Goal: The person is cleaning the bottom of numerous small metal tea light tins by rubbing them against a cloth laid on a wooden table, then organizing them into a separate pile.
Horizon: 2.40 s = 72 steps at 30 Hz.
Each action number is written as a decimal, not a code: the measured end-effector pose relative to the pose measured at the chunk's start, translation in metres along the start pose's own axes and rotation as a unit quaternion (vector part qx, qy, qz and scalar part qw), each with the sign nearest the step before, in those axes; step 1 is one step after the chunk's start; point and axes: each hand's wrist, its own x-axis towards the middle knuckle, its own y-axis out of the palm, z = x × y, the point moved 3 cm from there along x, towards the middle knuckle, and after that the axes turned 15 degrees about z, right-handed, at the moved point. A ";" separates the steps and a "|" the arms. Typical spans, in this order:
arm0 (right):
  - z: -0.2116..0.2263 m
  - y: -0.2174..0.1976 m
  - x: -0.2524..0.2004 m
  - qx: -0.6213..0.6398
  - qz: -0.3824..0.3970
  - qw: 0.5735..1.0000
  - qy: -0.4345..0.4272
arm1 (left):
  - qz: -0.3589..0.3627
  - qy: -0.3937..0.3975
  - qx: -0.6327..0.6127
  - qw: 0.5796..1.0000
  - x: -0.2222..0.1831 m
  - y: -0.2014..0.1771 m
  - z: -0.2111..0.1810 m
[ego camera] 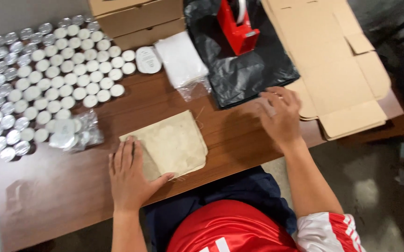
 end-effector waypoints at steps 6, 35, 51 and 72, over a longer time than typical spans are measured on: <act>0.136 0.045 0.071 0.145 0.091 0.957 -0.234 | 0.096 -0.026 -0.106 0.989 0.004 -0.015 0.001; 0.187 0.193 0.154 0.104 0.324 0.915 -0.218 | 0.048 -0.003 -0.128 0.991 -0.003 -0.013 0.002; 0.171 0.129 0.066 0.172 0.366 0.860 -0.311 | 0.040 -0.010 -0.105 0.994 0.000 -0.007 0.000; 0.192 0.122 0.033 0.210 0.385 0.824 -0.358 | 0.024 -0.004 -0.097 0.995 0.000 -0.003 0.000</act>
